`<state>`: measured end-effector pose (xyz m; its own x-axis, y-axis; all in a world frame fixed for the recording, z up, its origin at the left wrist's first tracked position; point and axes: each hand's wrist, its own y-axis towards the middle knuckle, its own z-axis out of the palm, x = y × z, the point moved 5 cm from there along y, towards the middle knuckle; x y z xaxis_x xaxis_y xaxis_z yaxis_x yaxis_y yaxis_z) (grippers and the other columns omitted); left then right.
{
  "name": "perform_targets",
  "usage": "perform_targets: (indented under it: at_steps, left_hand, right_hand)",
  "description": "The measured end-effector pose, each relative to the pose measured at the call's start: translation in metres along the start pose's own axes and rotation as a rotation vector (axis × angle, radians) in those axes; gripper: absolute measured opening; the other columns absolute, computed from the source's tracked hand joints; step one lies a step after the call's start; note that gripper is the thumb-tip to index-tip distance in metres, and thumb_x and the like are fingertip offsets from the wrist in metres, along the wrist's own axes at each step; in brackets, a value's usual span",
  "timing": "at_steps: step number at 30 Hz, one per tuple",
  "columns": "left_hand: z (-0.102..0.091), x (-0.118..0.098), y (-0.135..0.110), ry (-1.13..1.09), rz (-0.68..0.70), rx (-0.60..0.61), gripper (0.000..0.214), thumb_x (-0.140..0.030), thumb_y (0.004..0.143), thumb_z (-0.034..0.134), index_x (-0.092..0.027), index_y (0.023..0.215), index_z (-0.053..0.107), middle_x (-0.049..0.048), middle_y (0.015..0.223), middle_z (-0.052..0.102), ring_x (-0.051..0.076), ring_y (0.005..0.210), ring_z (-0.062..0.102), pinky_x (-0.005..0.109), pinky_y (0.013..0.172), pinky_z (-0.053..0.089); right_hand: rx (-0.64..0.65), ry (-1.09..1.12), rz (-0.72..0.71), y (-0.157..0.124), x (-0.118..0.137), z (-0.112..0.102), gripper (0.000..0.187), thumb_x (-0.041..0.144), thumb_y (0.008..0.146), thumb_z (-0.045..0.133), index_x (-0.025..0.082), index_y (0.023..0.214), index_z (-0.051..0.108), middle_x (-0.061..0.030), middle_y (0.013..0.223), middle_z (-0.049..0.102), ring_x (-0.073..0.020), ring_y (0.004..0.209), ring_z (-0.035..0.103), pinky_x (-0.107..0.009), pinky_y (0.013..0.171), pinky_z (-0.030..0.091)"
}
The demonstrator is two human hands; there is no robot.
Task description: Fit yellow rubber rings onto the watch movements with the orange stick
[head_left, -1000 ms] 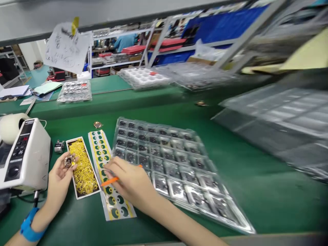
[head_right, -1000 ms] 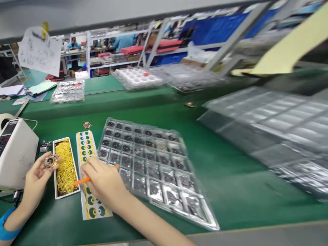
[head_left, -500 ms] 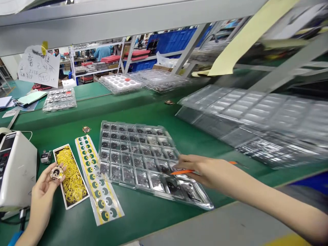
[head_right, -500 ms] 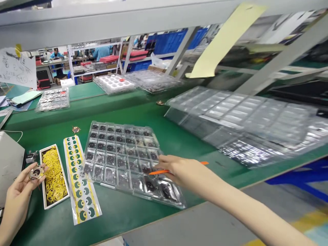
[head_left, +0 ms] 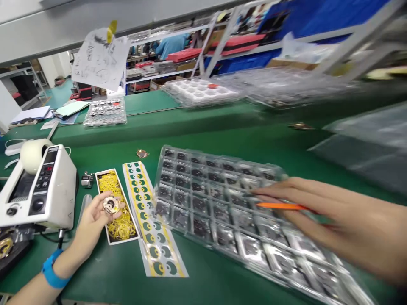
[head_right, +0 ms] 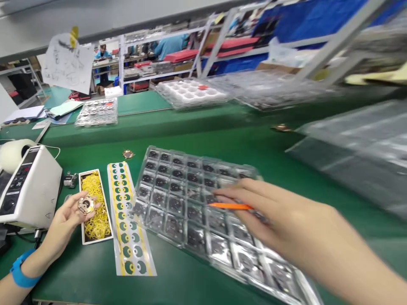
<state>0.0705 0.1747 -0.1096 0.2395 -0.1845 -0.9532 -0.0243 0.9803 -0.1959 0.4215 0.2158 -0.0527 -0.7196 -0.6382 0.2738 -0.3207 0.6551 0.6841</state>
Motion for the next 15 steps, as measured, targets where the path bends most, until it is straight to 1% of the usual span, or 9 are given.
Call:
perform_targets:
  at_steps: [1, 2, 3, 4, 5, 7, 9, 11, 15]
  left_hand:
    - [0.002, 0.000, -0.001, -0.008, 0.003, 0.035, 0.043, -0.026, 0.073, 0.073, -0.021, 0.114, 0.061, 0.0099, 0.117, 0.069, 0.024, 0.103, 0.068, 0.044, 0.098, 0.051]
    - [0.003, 0.000, -0.002, -0.015, 0.009, 0.073, 0.043, -0.027, 0.075, 0.073, -0.021, 0.116, 0.061, 0.0104, 0.119, 0.069, 0.024, 0.103, 0.068, 0.044, 0.098, 0.051]
    - [0.005, 0.000, -0.002, -0.019, 0.017, 0.110, 0.044, -0.029, 0.076, 0.073, -0.022, 0.118, 0.061, 0.0108, 0.120, 0.068, 0.024, 0.103, 0.067, 0.044, 0.098, 0.051]
    - [0.006, 0.001, -0.003, -0.018, 0.025, 0.143, 0.045, -0.031, 0.077, 0.073, -0.023, 0.120, 0.060, 0.0109, 0.122, 0.067, 0.023, 0.104, 0.067, 0.043, 0.098, 0.051]
    - [0.008, 0.001, -0.004, -0.011, 0.030, 0.173, 0.046, -0.033, 0.079, 0.072, -0.024, 0.122, 0.059, 0.0108, 0.123, 0.066, 0.023, 0.105, 0.066, 0.042, 0.098, 0.051]
    - [0.011, 0.002, -0.006, 0.003, 0.038, 0.218, 0.049, -0.035, 0.081, 0.071, -0.025, 0.127, 0.058, 0.0100, 0.126, 0.064, 0.021, 0.106, 0.064, 0.039, 0.099, 0.050]
    - [0.014, 0.003, -0.008, 0.002, 0.039, 0.253, 0.052, -0.037, 0.082, 0.070, -0.026, 0.130, 0.055, 0.0096, 0.128, 0.063, 0.020, 0.105, 0.063, 0.037, 0.098, 0.049]
    - [0.017, 0.004, -0.010, 0.000, 0.030, 0.284, 0.053, -0.037, 0.083, 0.069, -0.025, 0.132, 0.053, 0.0097, 0.124, 0.064, 0.019, 0.102, 0.063, 0.035, 0.096, 0.050]
    - [0.020, 0.006, -0.014, 0.031, 0.000, 0.322, 0.043, -0.035, 0.087, 0.064, -0.026, 0.128, 0.054, 0.0075, 0.114, 0.067, 0.016, 0.099, 0.063, 0.030, 0.095, 0.049]
  right_hand:
    - [0.032, 0.063, -0.048, 0.010, 0.021, 0.012, 0.033, 0.048, 0.096, 0.042, 0.031, 0.090, 0.069, -0.0054, 0.081, 0.070, -0.0219, 0.068, 0.067, -0.034, 0.053, 0.050]
    - [0.071, 0.177, -0.083, 0.020, 0.043, 0.026, 0.021, 0.038, 0.095, 0.048, 0.030, 0.090, 0.067, -0.0046, 0.081, 0.069, -0.0204, 0.068, 0.067, -0.032, 0.055, 0.051]
    - [0.056, 0.300, -0.070, 0.028, 0.062, 0.039, 0.013, 0.029, 0.093, 0.054, 0.028, 0.087, 0.065, -0.0036, 0.078, 0.068, -0.0187, 0.066, 0.065, -0.030, 0.056, 0.050]
    - [0.093, 0.417, -0.048, 0.035, 0.081, 0.055, 0.010, 0.022, 0.090, 0.059, 0.027, 0.083, 0.064, -0.0023, 0.076, 0.066, -0.0170, 0.066, 0.064, -0.028, 0.057, 0.050]
    - [0.143, 0.517, -0.013, 0.041, 0.098, 0.070, 0.012, 0.018, 0.088, 0.059, 0.025, 0.081, 0.064, -0.0014, 0.075, 0.066, -0.0156, 0.066, 0.064, -0.027, 0.058, 0.050]
    - [0.239, 0.668, 0.113, 0.047, 0.121, 0.100, 0.015, 0.017, 0.087, 0.059, 0.023, 0.074, 0.066, -0.0021, 0.076, 0.064, -0.0151, 0.069, 0.063, -0.026, 0.059, 0.050]
    - [0.315, 0.766, 0.256, 0.047, 0.131, 0.122, 0.017, 0.019, 0.083, 0.060, 0.021, 0.068, 0.066, -0.0033, 0.080, 0.063, -0.0158, 0.072, 0.062, -0.027, 0.060, 0.050]
    - [0.355, 0.844, 0.380, 0.043, 0.132, 0.136, 0.016, 0.023, 0.080, 0.061, 0.021, 0.065, 0.066, -0.0038, 0.082, 0.062, -0.0162, 0.073, 0.061, -0.027, 0.060, 0.048]
    - [0.386, 0.961, 0.508, 0.035, 0.127, 0.143, 0.016, 0.028, 0.077, 0.061, 0.021, 0.064, 0.066, -0.0035, 0.082, 0.062, -0.0162, 0.073, 0.059, -0.030, 0.066, 0.047]
